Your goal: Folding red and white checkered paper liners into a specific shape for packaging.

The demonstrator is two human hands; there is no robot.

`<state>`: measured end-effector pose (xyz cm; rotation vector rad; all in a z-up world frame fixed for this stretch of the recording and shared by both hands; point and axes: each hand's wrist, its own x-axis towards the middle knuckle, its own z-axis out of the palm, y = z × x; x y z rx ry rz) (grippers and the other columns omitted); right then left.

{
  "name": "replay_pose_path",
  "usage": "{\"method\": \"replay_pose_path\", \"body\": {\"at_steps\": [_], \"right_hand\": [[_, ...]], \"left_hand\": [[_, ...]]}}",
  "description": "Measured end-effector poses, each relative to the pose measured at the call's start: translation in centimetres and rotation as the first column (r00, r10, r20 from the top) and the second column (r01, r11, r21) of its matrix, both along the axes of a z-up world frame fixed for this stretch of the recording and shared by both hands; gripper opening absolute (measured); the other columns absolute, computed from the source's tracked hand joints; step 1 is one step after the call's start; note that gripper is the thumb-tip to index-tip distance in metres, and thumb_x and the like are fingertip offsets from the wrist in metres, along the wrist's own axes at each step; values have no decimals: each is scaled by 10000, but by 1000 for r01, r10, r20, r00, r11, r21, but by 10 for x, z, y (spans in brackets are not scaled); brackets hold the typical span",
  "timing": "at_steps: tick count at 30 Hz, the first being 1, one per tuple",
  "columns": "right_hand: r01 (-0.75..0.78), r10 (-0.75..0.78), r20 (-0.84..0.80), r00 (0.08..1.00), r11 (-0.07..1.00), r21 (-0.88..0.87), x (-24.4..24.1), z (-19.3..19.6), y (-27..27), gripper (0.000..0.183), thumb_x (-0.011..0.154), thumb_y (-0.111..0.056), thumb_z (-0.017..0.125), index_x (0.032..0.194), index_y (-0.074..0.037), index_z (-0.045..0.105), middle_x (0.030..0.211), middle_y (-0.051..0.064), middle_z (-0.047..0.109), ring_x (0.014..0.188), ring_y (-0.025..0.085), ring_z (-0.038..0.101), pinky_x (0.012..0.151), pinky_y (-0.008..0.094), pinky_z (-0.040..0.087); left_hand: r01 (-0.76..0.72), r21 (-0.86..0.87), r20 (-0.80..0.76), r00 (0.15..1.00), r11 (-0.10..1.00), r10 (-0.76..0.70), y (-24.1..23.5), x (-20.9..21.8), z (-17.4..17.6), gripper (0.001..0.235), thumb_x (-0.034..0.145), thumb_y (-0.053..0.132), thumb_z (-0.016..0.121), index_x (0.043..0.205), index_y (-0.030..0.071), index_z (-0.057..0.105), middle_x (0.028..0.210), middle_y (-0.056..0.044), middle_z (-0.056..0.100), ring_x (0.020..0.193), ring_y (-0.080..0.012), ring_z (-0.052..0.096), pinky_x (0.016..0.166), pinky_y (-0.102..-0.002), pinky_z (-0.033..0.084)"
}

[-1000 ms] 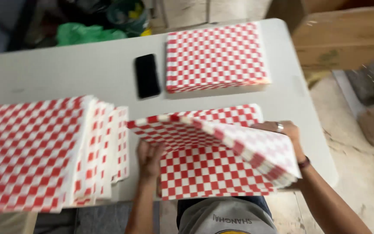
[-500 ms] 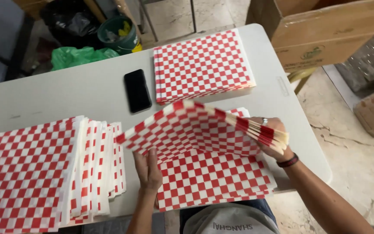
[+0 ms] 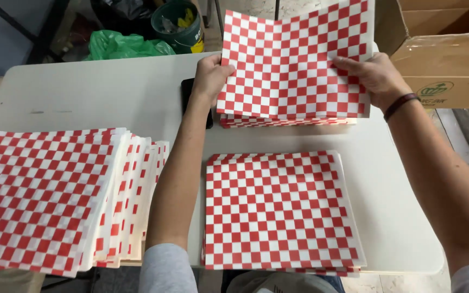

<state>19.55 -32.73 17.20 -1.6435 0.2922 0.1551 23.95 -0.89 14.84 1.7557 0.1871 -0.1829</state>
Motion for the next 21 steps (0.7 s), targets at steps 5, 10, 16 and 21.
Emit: {"method": "replay_pose_path", "body": {"at_steps": [5,10,16,21], "right_hand": [[58,-74,-134,988,991,-118,41,-40,1,342,751,-329,854,974,-127,691,987,9,754,815,135,716,718,273,616],[80,-95,-151,984,992,-102,55,-42,1,275,751,-297,877,865,-118,702,867,6,761,731,121,722,660,231,615],[-18,-65,-279,958,959,-284,62,-63,4,322,806,-363,819,982,-129,683,1038,23,769,907,171,747,810,289,621],[-76,-14,-256,966,938,-337,61,-56,-1,602,752,-548,745,1169,-128,639,1181,40,731,1028,210,710,857,318,580]], "left_hand": [[-24,25,-12,1000,999,25,12,40,-58,269,799,197,648,1034,70,677,1062,-68,798,894,-191,781,707,-309,616],[-37,5,-2,999,999,37,6,45,-64,275,796,138,663,1056,60,709,1079,-74,800,904,-186,792,721,-304,632],[-80,153,-161,981,985,105,-6,36,-68,231,880,214,647,1095,130,652,1099,-20,784,943,-163,784,730,-294,635],[-102,262,-48,992,960,118,-7,37,-75,192,845,186,624,1022,116,650,1126,-27,778,950,-175,771,723,-306,614]]}}
